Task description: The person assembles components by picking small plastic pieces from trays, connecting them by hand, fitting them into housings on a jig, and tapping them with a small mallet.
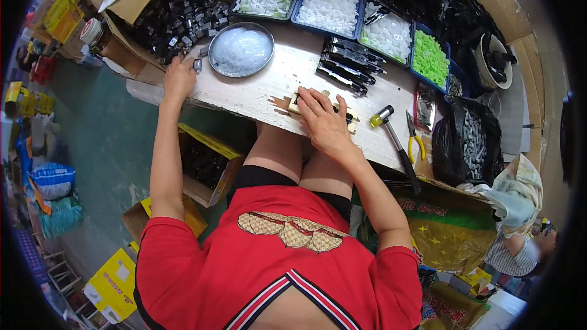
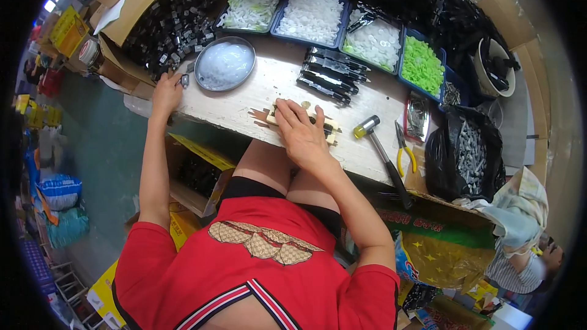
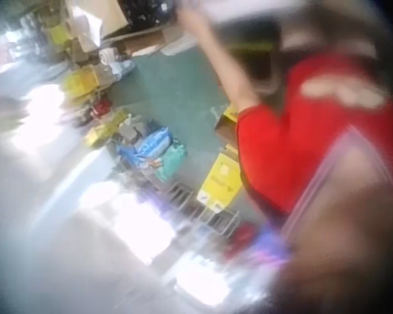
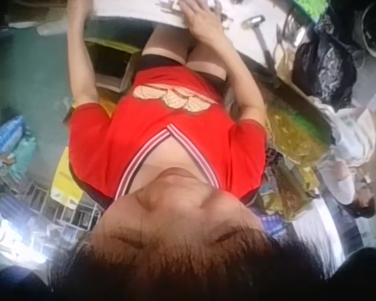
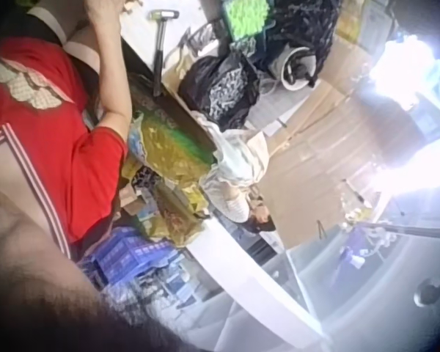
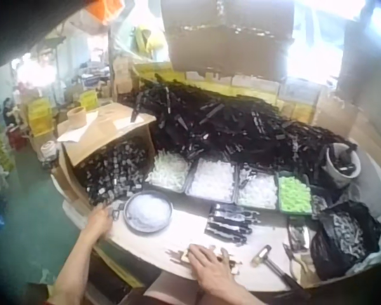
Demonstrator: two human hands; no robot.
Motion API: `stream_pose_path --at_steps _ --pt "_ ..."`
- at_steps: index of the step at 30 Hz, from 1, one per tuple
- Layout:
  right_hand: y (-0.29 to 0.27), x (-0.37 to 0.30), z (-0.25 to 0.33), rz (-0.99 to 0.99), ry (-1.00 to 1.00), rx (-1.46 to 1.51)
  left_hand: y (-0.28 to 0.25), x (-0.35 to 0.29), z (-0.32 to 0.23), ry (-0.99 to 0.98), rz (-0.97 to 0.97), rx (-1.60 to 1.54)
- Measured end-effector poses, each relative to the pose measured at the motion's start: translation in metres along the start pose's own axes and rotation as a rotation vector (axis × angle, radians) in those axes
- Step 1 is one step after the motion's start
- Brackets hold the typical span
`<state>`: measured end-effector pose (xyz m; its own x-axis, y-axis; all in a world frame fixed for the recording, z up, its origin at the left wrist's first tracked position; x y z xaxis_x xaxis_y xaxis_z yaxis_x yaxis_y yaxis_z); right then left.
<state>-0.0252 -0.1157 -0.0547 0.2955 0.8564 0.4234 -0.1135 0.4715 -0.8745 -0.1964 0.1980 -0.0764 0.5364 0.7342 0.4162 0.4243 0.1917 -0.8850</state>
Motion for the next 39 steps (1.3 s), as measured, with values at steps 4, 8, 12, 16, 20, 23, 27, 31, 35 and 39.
stream_pose_path --at_steps 4,8,12,16,20,23,27,31,35,39 --pt "0.002 -0.001 -0.008 -0.095 0.061 0.137 -0.016 -0.007 -0.008 -0.072 0.001 -0.017" --pt "0.000 0.000 -0.014 -0.256 0.096 0.221 -0.015 -0.008 -0.015 -0.020 -0.121 -0.007" --pt "-0.003 -0.001 -0.017 -0.326 0.176 0.321 -0.005 -0.008 -0.001 -0.012 -0.299 -0.027" --pt "-0.006 -0.006 -0.020 -0.378 0.202 0.387 -0.004 -0.004 0.008 -0.095 -0.523 -0.324" --pt "-0.006 -0.009 -0.023 -0.427 0.205 0.368 -0.005 0.002 0.000 -0.602 -0.406 -1.141" --pt "-0.007 -0.009 -0.024 -0.433 0.220 0.403 -0.028 0.000 -0.035 -0.510 -0.315 -1.277" --pt "-0.010 -0.008 -0.025 -0.468 0.332 0.526 -0.041 -0.025 -0.111 -0.280 0.078 -1.352" --pt "-0.014 -0.013 -0.030 -0.521 0.385 0.582 -0.031 -0.041 -0.171 0.350 0.213 -1.044" --pt "-0.016 -0.020 -0.034 -0.505 0.419 0.565 -0.028 -0.046 -0.198 0.527 0.348 -0.986" --pt "-0.016 -0.021 -0.034 -0.497 0.407 0.532 -0.016 -0.050 -0.203 0.754 0.210 -0.834"
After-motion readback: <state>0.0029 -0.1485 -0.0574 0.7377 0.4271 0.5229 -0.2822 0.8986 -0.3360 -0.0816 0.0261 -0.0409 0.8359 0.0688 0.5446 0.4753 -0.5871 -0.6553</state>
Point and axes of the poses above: each hand's wrist, its own x-axis towards the middle knuckle, its own y-axis out of the palm, z = x × y, the point moved 2 cm from there along x, towards the middle knuckle, and after that the axes turned 13 degrees about -z, right-handed, at the moved point
